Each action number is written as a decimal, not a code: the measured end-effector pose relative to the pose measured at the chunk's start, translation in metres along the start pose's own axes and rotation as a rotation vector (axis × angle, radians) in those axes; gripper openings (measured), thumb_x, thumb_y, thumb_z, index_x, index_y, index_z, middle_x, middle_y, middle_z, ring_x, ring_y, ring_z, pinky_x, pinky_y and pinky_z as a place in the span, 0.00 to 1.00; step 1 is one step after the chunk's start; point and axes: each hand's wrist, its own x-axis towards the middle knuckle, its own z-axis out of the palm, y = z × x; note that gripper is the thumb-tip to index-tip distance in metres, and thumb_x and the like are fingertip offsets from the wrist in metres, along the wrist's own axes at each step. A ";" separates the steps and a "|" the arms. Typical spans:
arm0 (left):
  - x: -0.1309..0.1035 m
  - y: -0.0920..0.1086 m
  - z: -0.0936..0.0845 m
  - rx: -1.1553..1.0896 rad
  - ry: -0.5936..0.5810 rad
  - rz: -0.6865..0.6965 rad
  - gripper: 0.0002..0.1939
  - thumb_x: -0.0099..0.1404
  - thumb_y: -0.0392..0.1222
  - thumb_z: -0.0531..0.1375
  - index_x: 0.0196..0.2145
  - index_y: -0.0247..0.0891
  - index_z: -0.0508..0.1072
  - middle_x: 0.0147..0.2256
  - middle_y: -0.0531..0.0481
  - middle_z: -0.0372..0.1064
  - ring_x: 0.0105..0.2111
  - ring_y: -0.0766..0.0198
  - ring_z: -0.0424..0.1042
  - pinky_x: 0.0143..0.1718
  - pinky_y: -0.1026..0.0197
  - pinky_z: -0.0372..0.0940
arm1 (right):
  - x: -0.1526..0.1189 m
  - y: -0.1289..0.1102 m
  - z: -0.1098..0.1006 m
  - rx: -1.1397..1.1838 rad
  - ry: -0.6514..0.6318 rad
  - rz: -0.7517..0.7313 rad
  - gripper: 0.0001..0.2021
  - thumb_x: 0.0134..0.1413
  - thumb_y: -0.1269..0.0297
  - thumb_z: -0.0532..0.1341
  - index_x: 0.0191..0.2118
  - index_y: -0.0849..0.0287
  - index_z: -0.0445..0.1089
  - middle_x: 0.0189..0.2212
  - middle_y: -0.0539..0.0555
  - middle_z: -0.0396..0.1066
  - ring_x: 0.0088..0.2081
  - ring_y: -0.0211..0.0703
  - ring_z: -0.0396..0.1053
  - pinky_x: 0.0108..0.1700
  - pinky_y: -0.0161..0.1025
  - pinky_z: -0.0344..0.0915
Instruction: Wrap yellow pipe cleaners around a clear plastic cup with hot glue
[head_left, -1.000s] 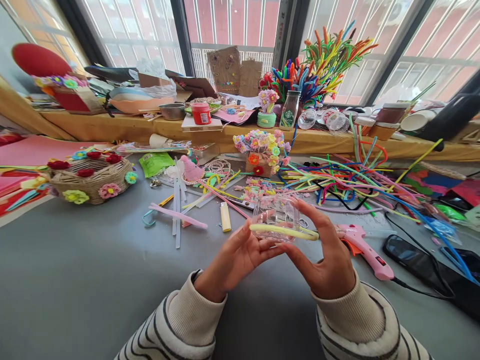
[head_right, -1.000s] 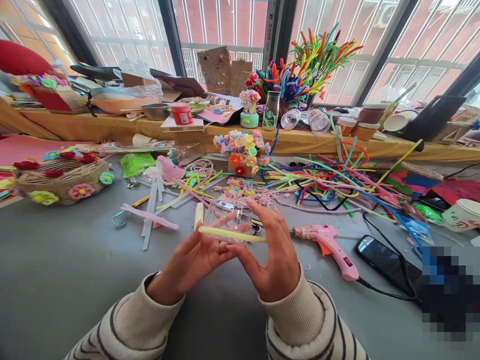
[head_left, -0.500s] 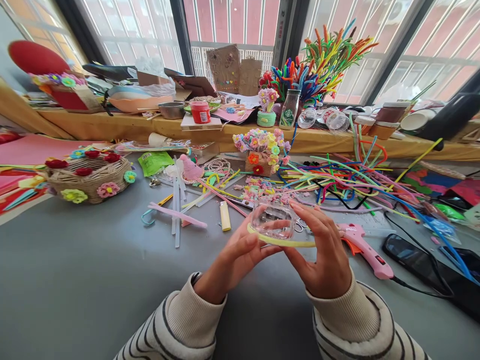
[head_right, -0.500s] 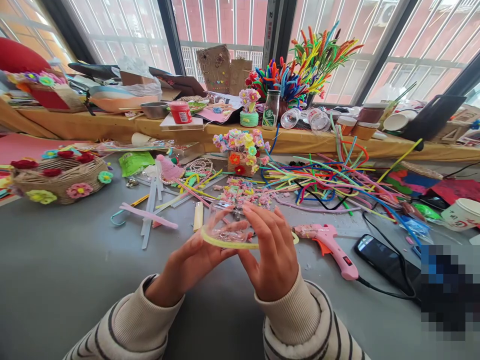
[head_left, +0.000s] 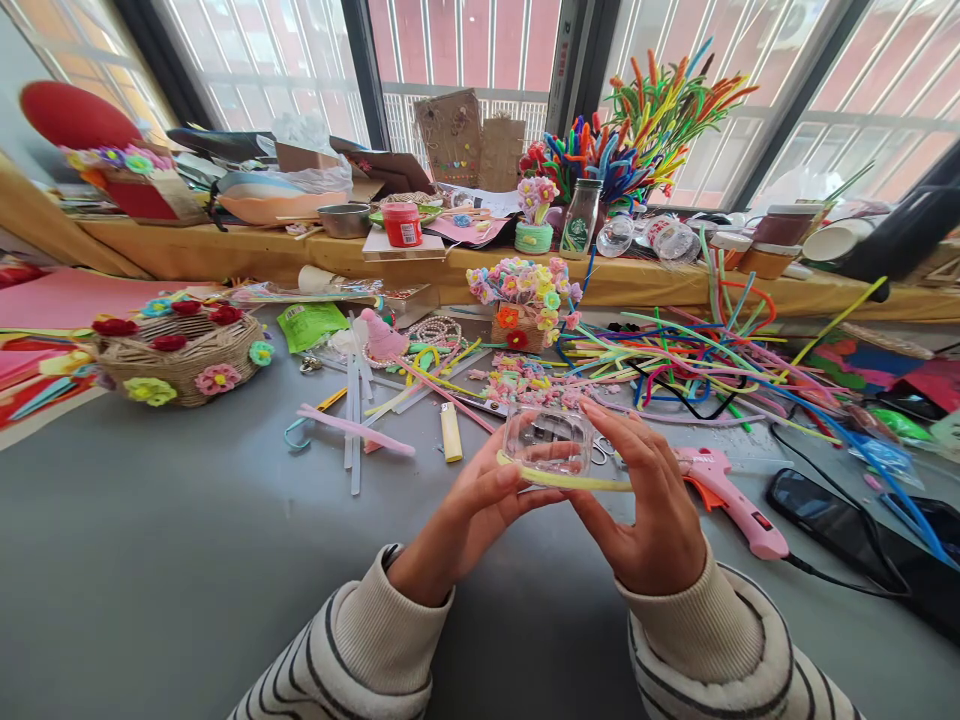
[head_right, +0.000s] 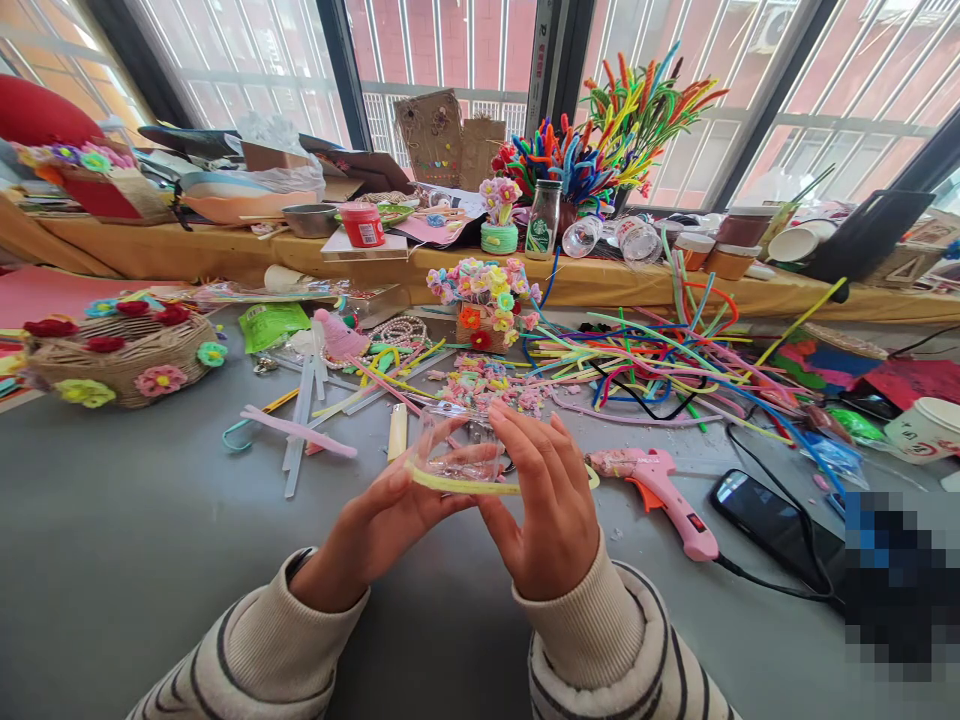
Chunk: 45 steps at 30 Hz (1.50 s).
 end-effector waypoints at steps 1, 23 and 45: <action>0.000 0.000 0.000 0.008 0.003 -0.002 0.28 0.53 0.44 0.57 0.51 0.40 0.54 0.47 0.40 0.64 0.48 0.52 0.62 0.48 0.50 0.53 | 0.000 0.000 0.000 -0.001 -0.004 0.001 0.25 0.47 0.68 0.57 0.53 0.63 0.53 0.46 0.62 0.64 0.48 0.49 0.61 0.49 0.52 0.57; 0.000 -0.001 -0.002 0.040 0.031 -0.019 0.29 0.52 0.46 0.58 0.51 0.39 0.55 0.47 0.40 0.63 0.48 0.52 0.62 0.49 0.49 0.52 | 0.001 -0.002 -0.001 0.008 -0.052 0.021 0.25 0.46 0.68 0.57 0.52 0.61 0.54 0.47 0.61 0.64 0.48 0.49 0.61 0.50 0.52 0.57; -0.007 0.020 -0.007 0.950 0.245 0.350 0.26 0.47 0.31 0.63 0.44 0.42 0.65 0.46 0.47 0.64 0.47 0.56 0.63 0.48 0.54 0.59 | 0.002 0.004 -0.008 -0.022 -0.208 0.078 0.23 0.44 0.64 0.58 0.50 0.62 0.58 0.43 0.59 0.68 0.44 0.48 0.65 0.52 0.55 0.52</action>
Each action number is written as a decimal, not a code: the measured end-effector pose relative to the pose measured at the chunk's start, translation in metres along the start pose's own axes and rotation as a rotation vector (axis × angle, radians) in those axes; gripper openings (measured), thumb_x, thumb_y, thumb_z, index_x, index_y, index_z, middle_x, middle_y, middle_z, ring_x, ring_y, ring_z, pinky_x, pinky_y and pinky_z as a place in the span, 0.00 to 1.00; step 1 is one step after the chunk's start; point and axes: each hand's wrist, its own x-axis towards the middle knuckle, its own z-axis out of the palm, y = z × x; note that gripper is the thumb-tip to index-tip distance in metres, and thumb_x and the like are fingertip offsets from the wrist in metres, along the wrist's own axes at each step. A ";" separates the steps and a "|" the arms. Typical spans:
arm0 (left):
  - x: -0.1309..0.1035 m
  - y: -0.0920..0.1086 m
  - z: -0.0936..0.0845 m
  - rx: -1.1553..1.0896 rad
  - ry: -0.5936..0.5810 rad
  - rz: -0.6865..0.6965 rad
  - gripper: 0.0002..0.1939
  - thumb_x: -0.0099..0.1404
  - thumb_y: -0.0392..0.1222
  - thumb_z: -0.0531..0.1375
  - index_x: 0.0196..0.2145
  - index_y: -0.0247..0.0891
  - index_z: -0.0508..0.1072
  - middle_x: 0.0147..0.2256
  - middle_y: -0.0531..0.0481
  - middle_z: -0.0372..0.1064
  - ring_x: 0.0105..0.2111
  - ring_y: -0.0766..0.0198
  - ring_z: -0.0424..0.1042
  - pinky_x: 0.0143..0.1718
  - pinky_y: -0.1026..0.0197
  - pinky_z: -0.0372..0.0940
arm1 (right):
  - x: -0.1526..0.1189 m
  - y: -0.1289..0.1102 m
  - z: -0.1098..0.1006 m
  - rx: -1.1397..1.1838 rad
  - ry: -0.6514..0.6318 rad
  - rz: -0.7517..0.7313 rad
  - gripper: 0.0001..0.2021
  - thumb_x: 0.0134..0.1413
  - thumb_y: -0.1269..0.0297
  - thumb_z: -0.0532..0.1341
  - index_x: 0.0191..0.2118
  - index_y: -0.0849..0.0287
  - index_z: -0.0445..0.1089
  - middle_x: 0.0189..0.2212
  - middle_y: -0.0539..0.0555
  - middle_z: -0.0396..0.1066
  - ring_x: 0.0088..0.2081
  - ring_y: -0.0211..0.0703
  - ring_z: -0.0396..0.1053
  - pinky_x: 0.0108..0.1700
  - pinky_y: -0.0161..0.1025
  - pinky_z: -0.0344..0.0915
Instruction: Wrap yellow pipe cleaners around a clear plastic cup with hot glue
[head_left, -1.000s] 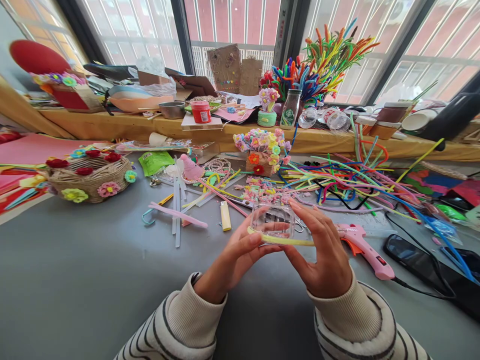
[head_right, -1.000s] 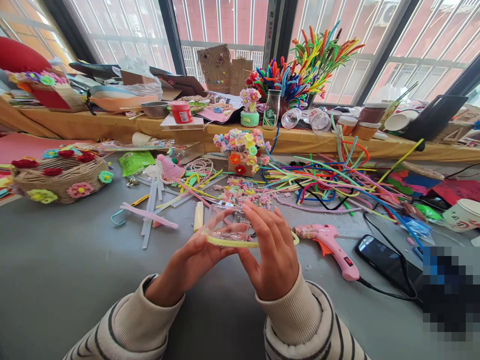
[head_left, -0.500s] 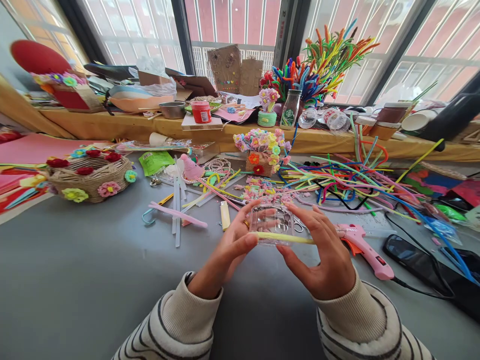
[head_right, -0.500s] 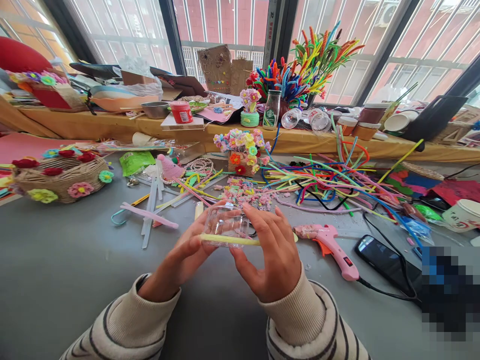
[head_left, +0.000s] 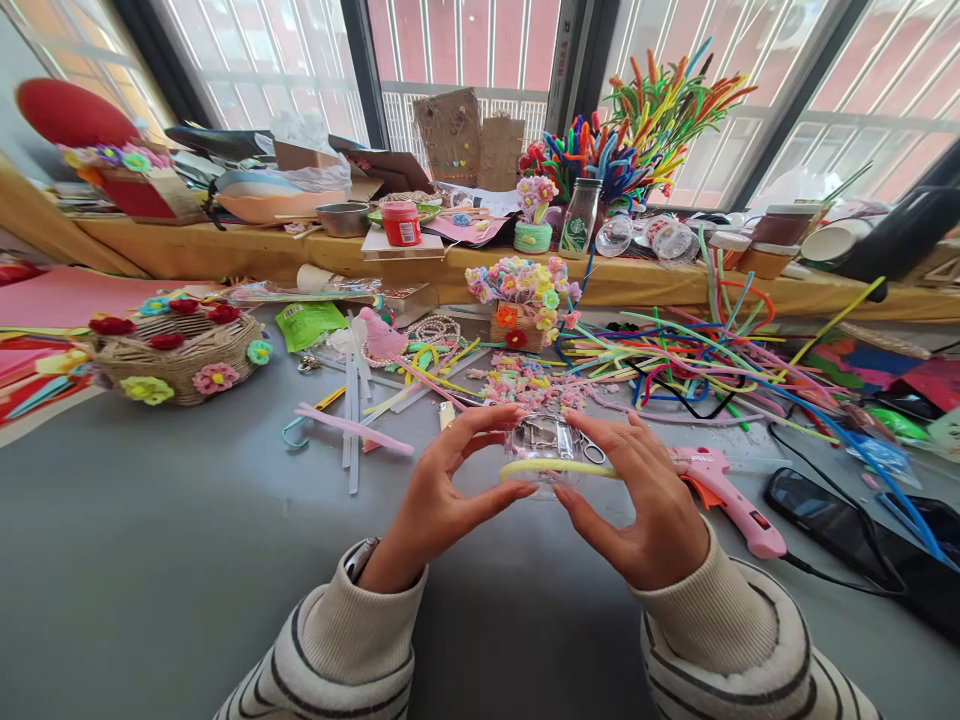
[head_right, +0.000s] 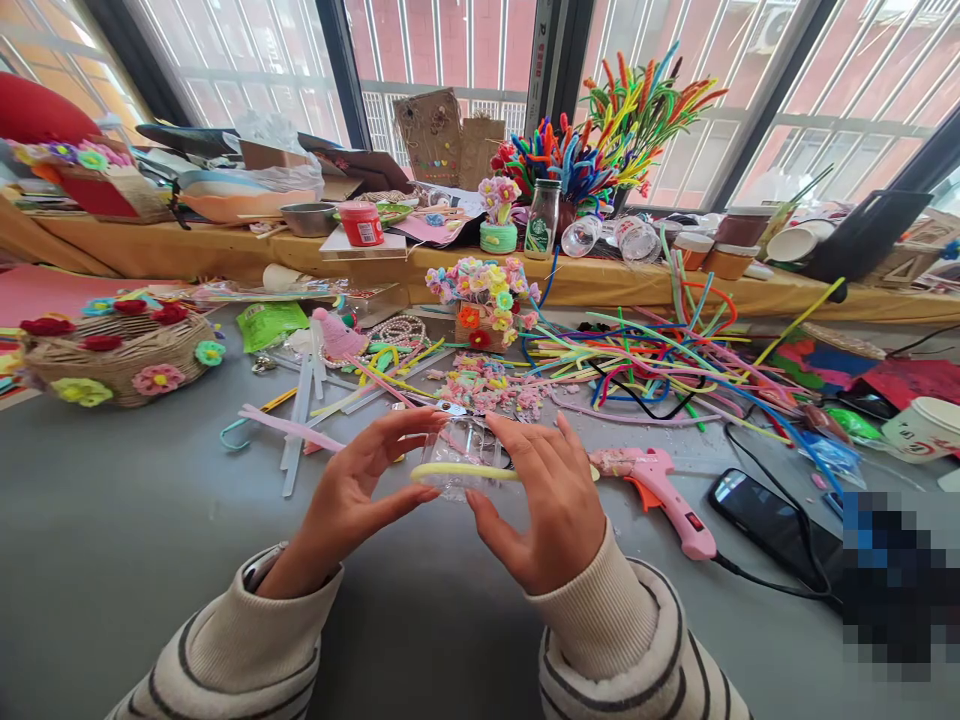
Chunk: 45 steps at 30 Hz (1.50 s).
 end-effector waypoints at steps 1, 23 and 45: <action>0.000 0.000 0.000 -0.012 0.016 -0.006 0.25 0.47 0.31 0.63 0.44 0.42 0.65 0.46 0.47 0.64 0.46 0.56 0.63 0.48 0.54 0.60 | 0.000 0.000 0.000 -0.002 0.011 -0.001 0.24 0.45 0.64 0.58 0.50 0.62 0.58 0.43 0.59 0.68 0.44 0.48 0.65 0.52 0.55 0.52; 0.004 0.005 0.009 -0.203 0.315 -0.062 0.21 0.46 0.39 0.64 0.39 0.41 0.66 0.36 0.49 0.66 0.39 0.61 0.65 0.39 0.60 0.62 | 0.011 -0.001 -0.004 0.084 0.325 -0.070 0.15 0.47 0.80 0.56 0.41 0.57 0.67 0.34 0.54 0.71 0.36 0.40 0.67 0.42 0.43 0.63; 0.003 -0.005 0.006 -0.361 0.155 -0.017 0.24 0.48 0.37 0.63 0.44 0.44 0.64 0.38 0.52 0.63 0.43 0.63 0.63 0.38 0.66 0.62 | 0.005 -0.011 -0.007 0.162 0.284 -0.059 0.16 0.46 0.82 0.56 0.41 0.61 0.67 0.34 0.55 0.71 0.36 0.39 0.67 0.38 0.37 0.64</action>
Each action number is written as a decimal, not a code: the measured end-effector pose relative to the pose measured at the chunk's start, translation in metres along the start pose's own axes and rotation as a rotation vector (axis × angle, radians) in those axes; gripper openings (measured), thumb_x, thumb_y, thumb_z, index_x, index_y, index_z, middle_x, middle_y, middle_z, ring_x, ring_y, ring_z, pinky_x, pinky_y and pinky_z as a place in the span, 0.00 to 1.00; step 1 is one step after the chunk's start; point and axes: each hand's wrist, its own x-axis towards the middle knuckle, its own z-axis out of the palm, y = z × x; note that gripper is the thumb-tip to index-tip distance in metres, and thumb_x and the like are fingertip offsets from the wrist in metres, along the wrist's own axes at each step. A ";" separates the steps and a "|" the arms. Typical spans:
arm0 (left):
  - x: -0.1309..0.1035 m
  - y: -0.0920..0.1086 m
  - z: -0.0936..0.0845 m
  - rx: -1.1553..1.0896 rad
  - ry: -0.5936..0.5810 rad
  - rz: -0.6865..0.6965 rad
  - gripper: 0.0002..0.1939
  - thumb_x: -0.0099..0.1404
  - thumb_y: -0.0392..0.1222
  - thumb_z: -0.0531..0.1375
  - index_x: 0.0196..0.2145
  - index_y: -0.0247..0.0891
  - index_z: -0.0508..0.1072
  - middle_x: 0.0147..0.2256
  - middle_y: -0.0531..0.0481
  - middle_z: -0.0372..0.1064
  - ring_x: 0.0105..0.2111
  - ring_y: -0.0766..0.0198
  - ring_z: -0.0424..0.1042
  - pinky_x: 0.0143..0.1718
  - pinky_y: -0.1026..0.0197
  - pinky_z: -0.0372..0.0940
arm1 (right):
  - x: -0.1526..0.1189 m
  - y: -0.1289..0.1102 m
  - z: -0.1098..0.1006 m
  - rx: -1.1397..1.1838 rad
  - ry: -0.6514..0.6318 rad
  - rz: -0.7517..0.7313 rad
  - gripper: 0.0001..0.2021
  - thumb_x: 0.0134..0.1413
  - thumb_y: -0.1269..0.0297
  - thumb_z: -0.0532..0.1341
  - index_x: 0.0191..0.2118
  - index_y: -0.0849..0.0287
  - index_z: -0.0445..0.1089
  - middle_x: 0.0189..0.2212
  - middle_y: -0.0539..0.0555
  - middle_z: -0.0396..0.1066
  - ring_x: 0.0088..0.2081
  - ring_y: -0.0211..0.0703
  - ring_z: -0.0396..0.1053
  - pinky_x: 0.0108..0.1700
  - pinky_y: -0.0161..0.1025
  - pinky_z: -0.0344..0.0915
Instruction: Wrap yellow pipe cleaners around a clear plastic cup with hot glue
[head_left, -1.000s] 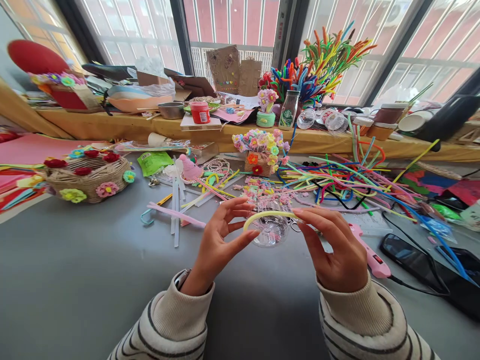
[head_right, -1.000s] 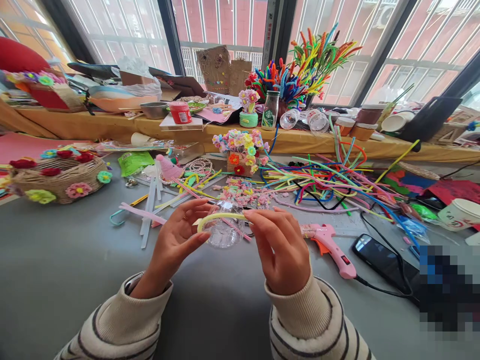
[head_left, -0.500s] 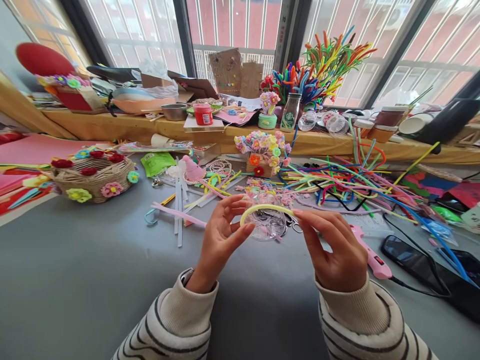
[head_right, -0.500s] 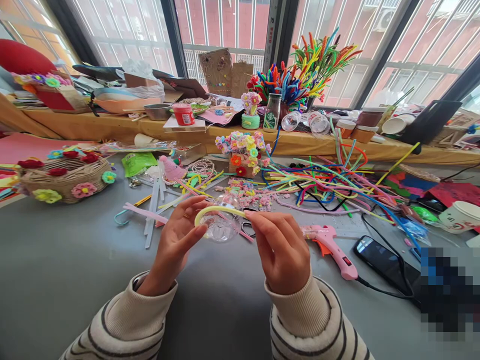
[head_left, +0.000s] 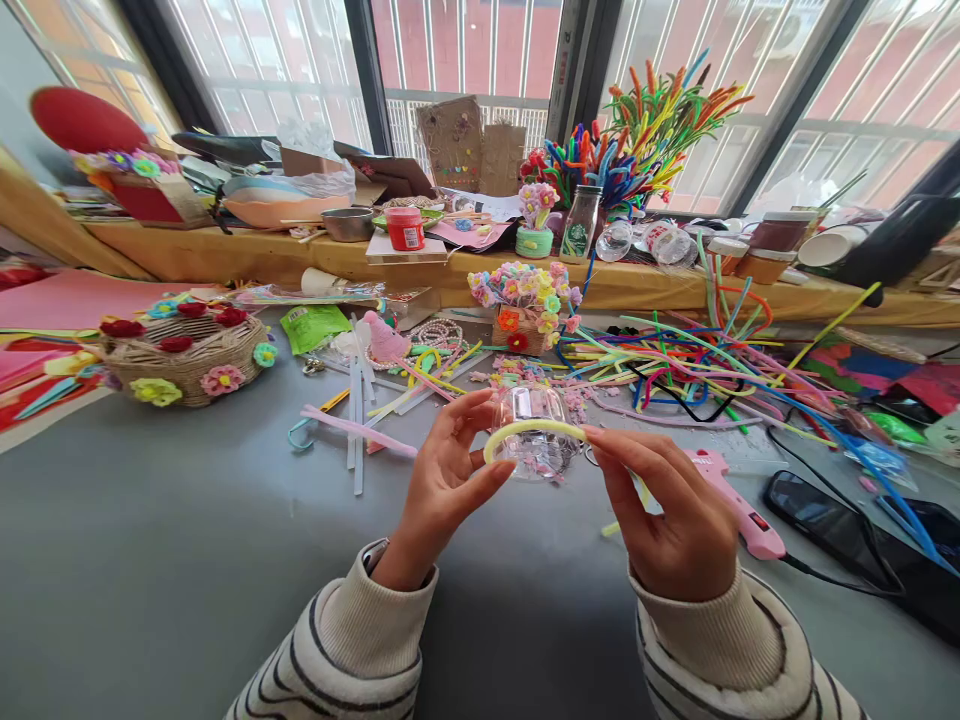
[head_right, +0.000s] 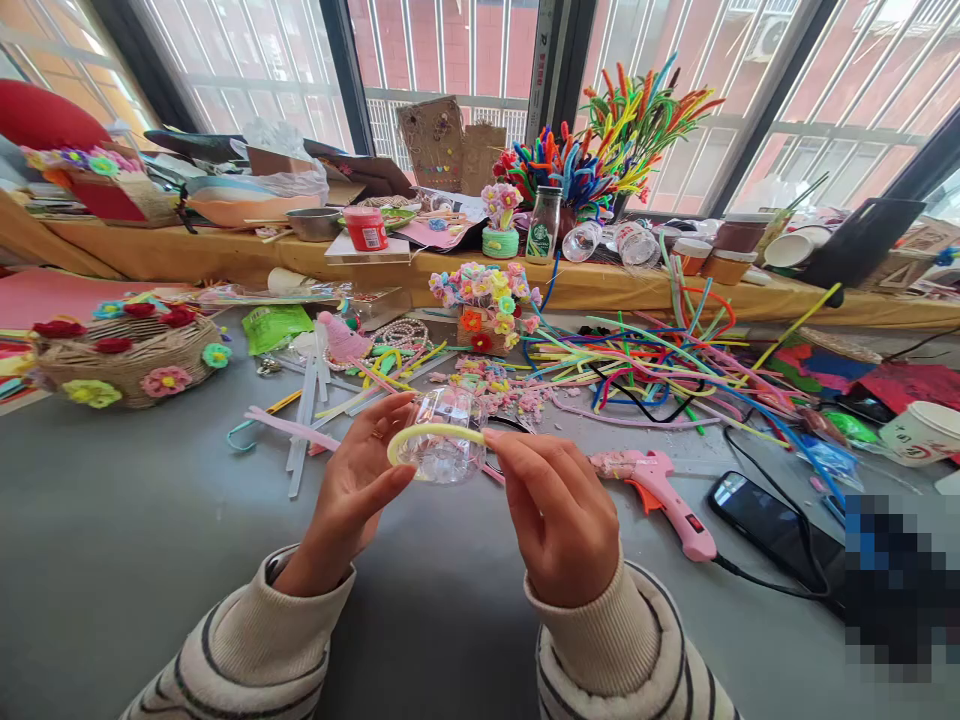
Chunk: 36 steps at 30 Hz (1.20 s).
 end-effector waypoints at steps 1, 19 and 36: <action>0.000 0.000 -0.001 0.007 -0.026 0.009 0.25 0.48 0.37 0.63 0.45 0.44 0.64 0.38 0.51 0.63 0.44 0.62 0.62 0.39 0.65 0.62 | -0.001 0.000 0.000 0.004 0.002 0.004 0.16 0.46 0.82 0.56 0.41 0.61 0.67 0.34 0.55 0.71 0.36 0.38 0.67 0.38 0.36 0.64; -0.002 0.006 -0.004 0.016 -0.149 0.144 0.27 0.45 0.34 0.64 0.44 0.47 0.65 0.44 0.50 0.57 0.49 0.57 0.58 0.51 0.56 0.57 | -0.008 -0.002 0.002 0.002 0.036 0.056 0.16 0.45 0.80 0.57 0.41 0.58 0.66 0.35 0.51 0.73 0.37 0.36 0.69 0.42 0.33 0.65; 0.000 0.006 0.003 0.093 0.075 -0.196 0.20 0.48 0.41 0.63 0.40 0.39 0.64 0.37 0.49 0.63 0.41 0.61 0.64 0.38 0.63 0.63 | -0.003 0.011 0.000 -0.300 0.145 -0.007 0.20 0.42 0.73 0.61 0.45 0.65 0.64 0.44 0.63 0.67 0.47 0.50 0.63 0.50 0.49 0.57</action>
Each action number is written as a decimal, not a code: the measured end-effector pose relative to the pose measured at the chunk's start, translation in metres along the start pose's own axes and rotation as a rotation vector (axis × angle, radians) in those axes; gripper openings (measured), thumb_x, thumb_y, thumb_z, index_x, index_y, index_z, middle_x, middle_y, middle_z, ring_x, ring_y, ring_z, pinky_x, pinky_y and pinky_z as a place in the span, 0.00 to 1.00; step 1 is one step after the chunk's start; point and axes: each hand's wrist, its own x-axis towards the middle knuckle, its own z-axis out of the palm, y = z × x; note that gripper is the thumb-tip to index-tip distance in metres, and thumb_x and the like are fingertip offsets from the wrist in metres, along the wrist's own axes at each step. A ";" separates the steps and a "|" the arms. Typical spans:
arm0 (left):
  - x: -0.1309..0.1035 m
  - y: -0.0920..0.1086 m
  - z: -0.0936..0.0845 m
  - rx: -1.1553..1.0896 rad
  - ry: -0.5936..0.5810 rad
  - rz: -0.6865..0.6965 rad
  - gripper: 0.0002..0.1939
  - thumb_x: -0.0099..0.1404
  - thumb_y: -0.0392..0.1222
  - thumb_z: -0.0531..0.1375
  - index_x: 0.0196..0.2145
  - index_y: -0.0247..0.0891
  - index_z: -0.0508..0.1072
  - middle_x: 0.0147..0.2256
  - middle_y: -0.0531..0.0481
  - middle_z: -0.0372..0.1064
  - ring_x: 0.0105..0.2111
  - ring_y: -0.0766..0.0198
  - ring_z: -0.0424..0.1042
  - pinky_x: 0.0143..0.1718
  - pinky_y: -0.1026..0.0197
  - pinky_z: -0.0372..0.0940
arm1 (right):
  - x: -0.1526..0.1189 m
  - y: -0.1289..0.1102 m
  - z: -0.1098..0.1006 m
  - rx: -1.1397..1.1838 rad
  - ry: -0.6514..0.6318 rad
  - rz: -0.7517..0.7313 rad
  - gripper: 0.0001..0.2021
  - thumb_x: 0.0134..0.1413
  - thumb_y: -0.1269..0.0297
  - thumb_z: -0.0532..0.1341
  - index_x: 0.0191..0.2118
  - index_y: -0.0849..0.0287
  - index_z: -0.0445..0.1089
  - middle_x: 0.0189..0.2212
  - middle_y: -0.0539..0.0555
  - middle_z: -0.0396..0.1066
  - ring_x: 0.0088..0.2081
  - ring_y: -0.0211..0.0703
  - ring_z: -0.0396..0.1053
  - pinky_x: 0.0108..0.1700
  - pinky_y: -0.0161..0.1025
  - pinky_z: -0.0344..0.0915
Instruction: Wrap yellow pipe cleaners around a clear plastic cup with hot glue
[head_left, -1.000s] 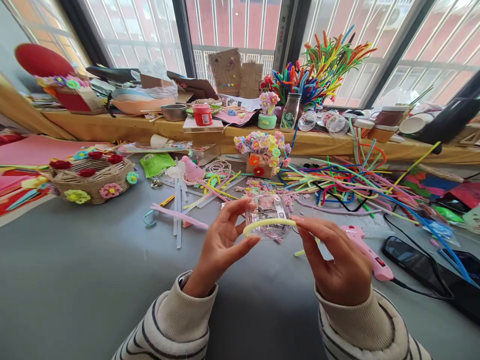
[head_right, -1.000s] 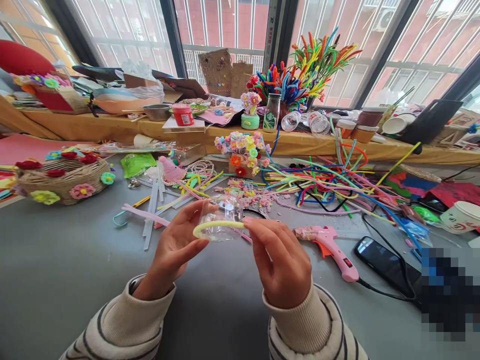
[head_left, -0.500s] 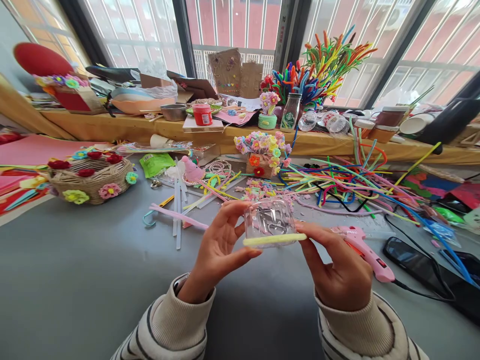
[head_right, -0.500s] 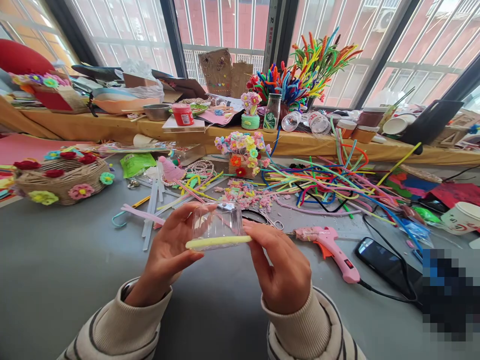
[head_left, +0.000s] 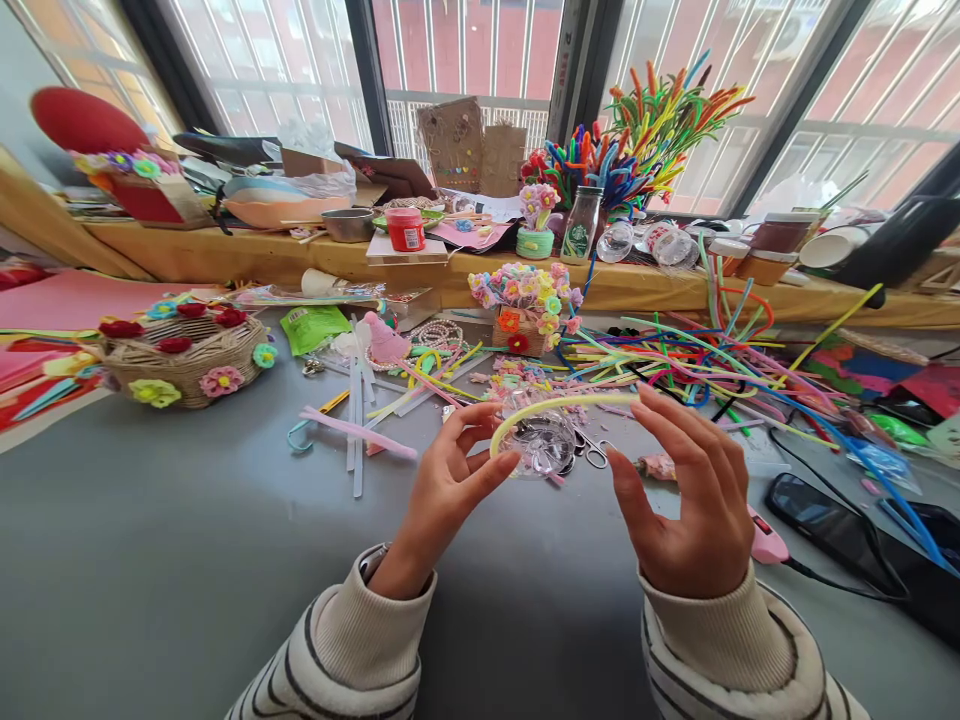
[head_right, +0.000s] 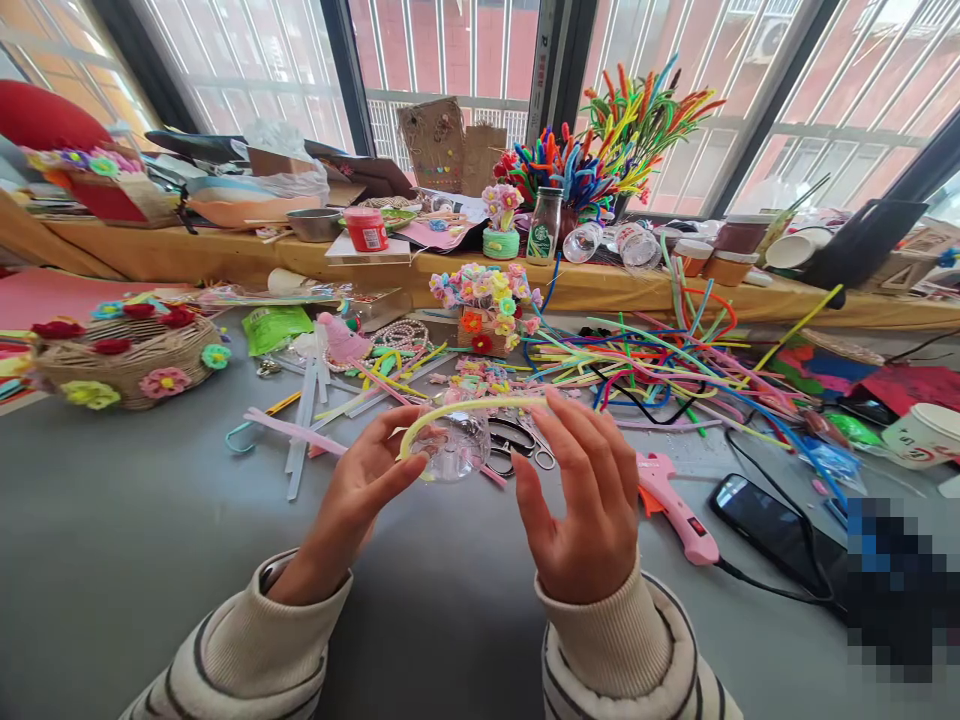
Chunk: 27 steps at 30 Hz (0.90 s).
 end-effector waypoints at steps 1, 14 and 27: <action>0.000 0.000 0.000 0.008 0.011 -0.006 0.20 0.48 0.41 0.63 0.40 0.38 0.64 0.37 0.49 0.63 0.41 0.62 0.64 0.38 0.63 0.63 | 0.001 0.000 0.000 -0.027 0.009 0.005 0.19 0.42 0.72 0.61 0.45 0.65 0.64 0.44 0.63 0.66 0.48 0.51 0.62 0.50 0.51 0.56; -0.001 -0.007 -0.001 0.150 -0.134 0.232 0.24 0.50 0.34 0.61 0.44 0.43 0.61 0.45 0.47 0.55 0.50 0.56 0.57 0.49 0.52 0.58 | -0.017 -0.005 0.015 0.918 -0.405 0.766 0.26 0.43 0.52 0.59 0.49 0.55 0.58 0.49 0.60 0.61 0.42 0.45 0.65 0.35 0.42 0.69; -0.006 -0.007 0.004 0.176 -0.256 0.352 0.32 0.51 0.36 0.61 0.51 0.54 0.55 0.56 0.50 0.42 0.57 0.52 0.45 0.55 0.49 0.49 | -0.013 -0.021 0.021 1.356 -0.241 1.070 0.17 0.43 0.58 0.62 0.42 0.56 0.66 0.46 0.56 0.68 0.45 0.48 0.67 0.44 0.46 0.66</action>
